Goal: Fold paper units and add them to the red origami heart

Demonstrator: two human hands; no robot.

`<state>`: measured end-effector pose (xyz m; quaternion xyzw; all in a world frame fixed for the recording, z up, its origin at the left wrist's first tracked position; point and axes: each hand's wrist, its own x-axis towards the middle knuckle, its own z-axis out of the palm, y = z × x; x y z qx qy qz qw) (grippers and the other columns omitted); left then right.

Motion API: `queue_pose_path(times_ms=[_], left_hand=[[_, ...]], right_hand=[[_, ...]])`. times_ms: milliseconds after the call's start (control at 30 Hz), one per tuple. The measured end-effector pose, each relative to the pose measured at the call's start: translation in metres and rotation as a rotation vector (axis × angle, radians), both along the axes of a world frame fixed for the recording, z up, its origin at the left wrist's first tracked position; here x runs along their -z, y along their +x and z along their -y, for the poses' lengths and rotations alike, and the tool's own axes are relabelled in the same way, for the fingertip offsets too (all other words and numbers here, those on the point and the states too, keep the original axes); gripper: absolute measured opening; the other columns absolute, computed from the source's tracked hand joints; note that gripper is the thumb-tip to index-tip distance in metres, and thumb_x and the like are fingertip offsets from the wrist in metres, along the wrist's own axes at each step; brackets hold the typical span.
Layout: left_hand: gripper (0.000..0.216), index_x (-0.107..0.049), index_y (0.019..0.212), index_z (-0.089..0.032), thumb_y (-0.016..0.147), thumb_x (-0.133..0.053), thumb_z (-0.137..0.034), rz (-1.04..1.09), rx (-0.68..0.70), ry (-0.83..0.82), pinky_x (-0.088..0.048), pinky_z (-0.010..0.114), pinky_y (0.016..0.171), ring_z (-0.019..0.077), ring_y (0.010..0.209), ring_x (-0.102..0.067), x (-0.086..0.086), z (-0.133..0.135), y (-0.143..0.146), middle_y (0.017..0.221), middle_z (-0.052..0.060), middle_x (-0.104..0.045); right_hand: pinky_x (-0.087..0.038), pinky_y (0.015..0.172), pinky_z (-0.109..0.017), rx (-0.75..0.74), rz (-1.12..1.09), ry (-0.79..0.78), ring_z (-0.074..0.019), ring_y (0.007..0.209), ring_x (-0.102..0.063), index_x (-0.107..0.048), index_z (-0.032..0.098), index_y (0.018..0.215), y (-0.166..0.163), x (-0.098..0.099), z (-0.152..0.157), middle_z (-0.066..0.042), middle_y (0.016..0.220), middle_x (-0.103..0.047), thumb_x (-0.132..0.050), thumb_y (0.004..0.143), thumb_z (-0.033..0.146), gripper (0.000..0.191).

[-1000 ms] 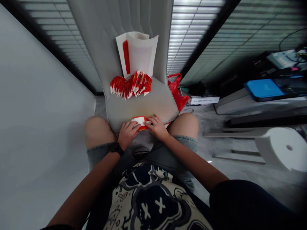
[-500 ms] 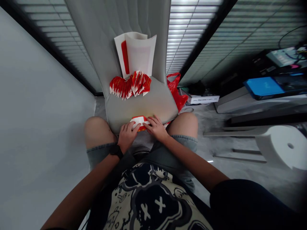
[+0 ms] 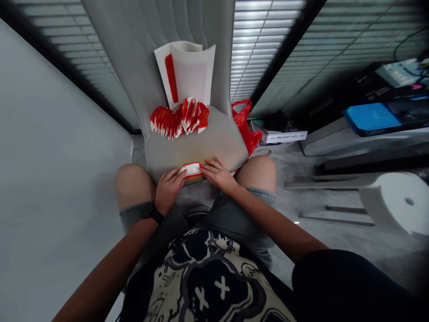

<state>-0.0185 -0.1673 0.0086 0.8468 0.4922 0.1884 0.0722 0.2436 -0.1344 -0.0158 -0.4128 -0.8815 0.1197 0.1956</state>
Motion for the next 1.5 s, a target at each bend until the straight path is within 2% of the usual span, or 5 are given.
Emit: queue_pose_path(times_ms=[367, 833, 1067, 1233, 1500], left_hand=[[0.029, -0.069, 0.113, -0.02, 0.104, -0.046, -0.035, 0.13, -0.163, -0.121, -0.045, 0.04, 0.092, 0.025, 0.099, -0.061, 0.004, -0.028, 0.003, 0.107, 0.008, -0.073], [0.032, -0.067, 0.124, -0.02, 0.103, -0.045, -0.03, -0.052, -0.296, 0.052, -0.046, 0.041, 0.086, 0.0279, 0.098, -0.064, 0.022, -0.04, 0.021, 0.108, 0.012, -0.071], [0.044, -0.057, 0.142, -0.02, 0.101, -0.044, -0.017, -0.037, 0.168, 0.05, -0.04, 0.045, 0.115, 0.0274, 0.139, -0.049, 0.026, -0.031, 0.026, 0.148, 0.012, -0.056], [0.056, -0.041, 0.154, -0.009, 0.1, -0.044, -0.026, -0.068, 0.152, 0.018, -0.031, 0.05, 0.123, 0.0298, 0.149, -0.037, 0.03, -0.022, 0.031, 0.157, 0.017, -0.043], [0.058, -0.037, 0.156, -0.014, 0.101, -0.044, -0.032, -0.127, 0.19, -0.033, -0.029, 0.05, 0.124, 0.0289, 0.152, -0.032, 0.027, -0.022, 0.023, 0.161, 0.014, -0.039]], right_hand=[[-0.037, 0.113, -0.047, 0.193, -0.315, -0.122, -0.0223, 0.097, -0.06, -0.073, 0.019, 0.118, -0.011, 0.014, -0.014, -0.009, 0.094, -0.071, -0.049, 0.102, 0.03, 0.03], [-0.035, 0.119, -0.056, 0.452, -0.086, -0.001, -0.0306, 0.112, -0.051, -0.057, 0.018, 0.141, -0.04, 0.031, 0.0, -0.014, 0.106, -0.059, -0.039, 0.1, 0.02, 0.045], [-0.03, 0.122, -0.056, 0.419, 0.031, 0.033, -0.0293, 0.125, -0.05, -0.056, 0.025, 0.144, -0.039, 0.031, 0.002, -0.013, 0.127, -0.057, -0.046, 0.101, 0.019, 0.045], [-0.03, 0.122, -0.056, 0.357, 0.07, 0.072, -0.031, 0.142, -0.04, -0.052, 0.018, 0.147, -0.035, 0.028, 0.006, -0.017, 0.148, -0.05, -0.045, 0.101, 0.019, 0.046], [-0.022, 0.126, -0.052, 0.29, 0.106, 0.027, -0.0303, 0.153, -0.027, -0.031, 0.011, 0.158, -0.032, 0.018, 0.019, -0.017, 0.164, -0.032, -0.047, 0.102, 0.045, 0.068]])
